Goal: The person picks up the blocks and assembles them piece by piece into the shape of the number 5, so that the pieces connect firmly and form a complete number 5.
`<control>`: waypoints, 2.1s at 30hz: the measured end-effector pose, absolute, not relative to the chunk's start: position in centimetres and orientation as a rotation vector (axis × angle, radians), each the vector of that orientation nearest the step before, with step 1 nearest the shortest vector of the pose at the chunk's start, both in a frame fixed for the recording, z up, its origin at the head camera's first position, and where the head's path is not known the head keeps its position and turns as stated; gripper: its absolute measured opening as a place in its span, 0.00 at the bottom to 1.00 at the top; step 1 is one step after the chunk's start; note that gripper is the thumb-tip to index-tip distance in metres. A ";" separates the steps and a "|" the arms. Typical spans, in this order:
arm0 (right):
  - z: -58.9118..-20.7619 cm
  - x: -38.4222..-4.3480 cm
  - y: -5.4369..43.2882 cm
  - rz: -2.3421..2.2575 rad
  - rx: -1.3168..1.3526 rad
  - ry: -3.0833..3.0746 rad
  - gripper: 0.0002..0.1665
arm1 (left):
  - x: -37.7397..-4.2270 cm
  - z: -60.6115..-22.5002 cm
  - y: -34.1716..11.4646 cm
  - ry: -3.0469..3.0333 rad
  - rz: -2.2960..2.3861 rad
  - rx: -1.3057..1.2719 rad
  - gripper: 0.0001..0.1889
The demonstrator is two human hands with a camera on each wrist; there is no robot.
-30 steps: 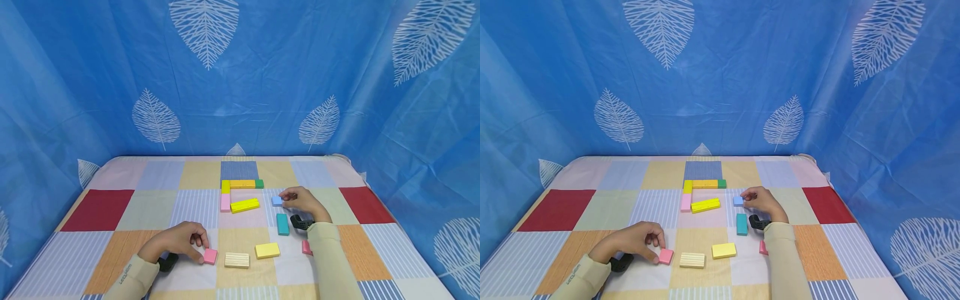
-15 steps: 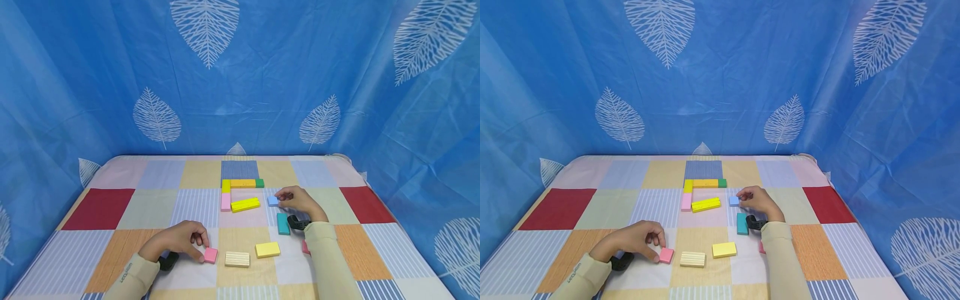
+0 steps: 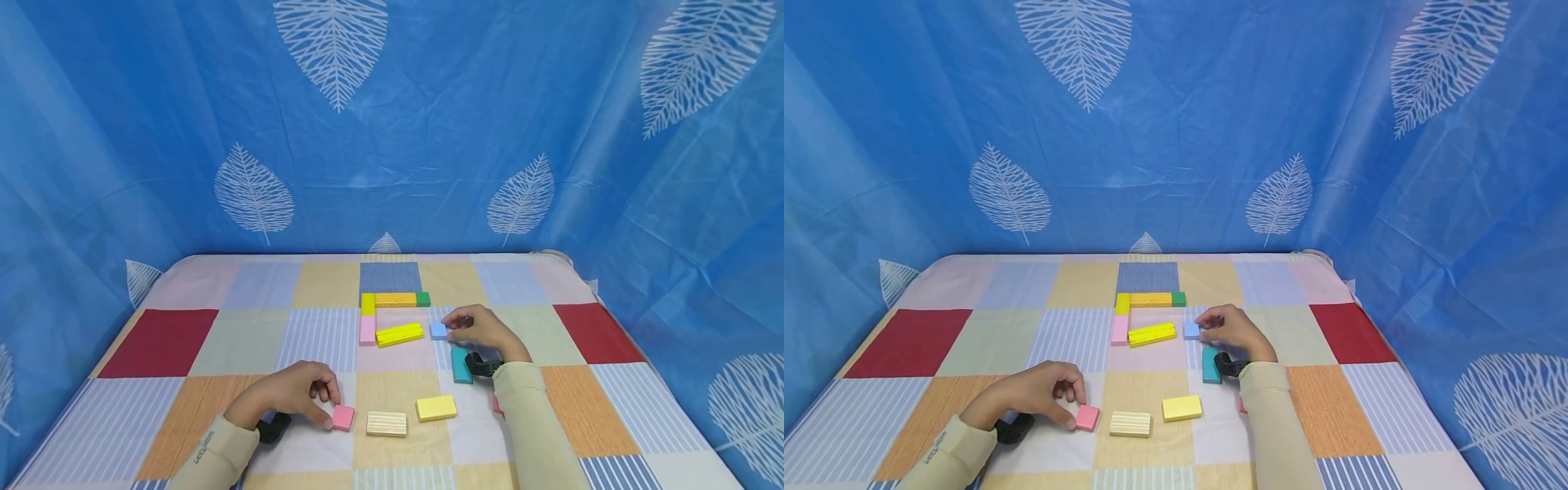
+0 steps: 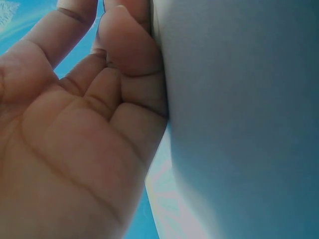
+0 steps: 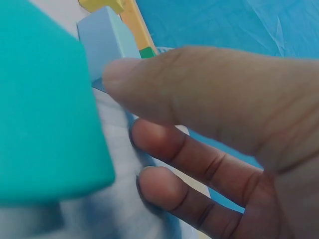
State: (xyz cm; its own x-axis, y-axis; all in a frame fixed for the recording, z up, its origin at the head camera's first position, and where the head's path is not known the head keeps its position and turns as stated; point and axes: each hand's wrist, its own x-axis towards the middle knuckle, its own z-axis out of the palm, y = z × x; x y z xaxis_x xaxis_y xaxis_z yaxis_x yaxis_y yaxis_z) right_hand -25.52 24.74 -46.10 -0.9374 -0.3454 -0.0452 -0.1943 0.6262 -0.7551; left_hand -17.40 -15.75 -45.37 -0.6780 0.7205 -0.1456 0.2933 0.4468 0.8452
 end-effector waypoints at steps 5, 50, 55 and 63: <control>-45.9 -25.6 24.2 -1.174 -0.466 2.658 0.13 | -17.3 -45.3 -15.8 2.209 1.150 0.825 0.12; -46.1 -26.0 23.5 -1.162 -0.488 2.631 0.13 | -17.7 -45.4 -15.8 2.202 1.148 0.836 0.12; -45.9 -25.9 23.6 -1.185 -0.527 2.620 0.14 | -17.7 -45.5 -15.8 2.206 1.149 0.831 0.12; -45.0 -25.8 23.7 -1.194 -0.626 2.670 0.17 | -17.7 -45.5 -15.9 2.209 1.139 0.834 0.12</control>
State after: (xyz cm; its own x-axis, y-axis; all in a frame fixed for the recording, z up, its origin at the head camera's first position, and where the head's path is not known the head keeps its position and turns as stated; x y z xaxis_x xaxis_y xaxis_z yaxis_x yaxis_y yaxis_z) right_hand -25.76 23.74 -45.04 -0.9016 -0.4314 0.0319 -0.3114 0.5960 -0.7401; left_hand -17.72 -15.88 -45.48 -0.6787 0.7166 -0.1608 0.2845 0.4584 0.8420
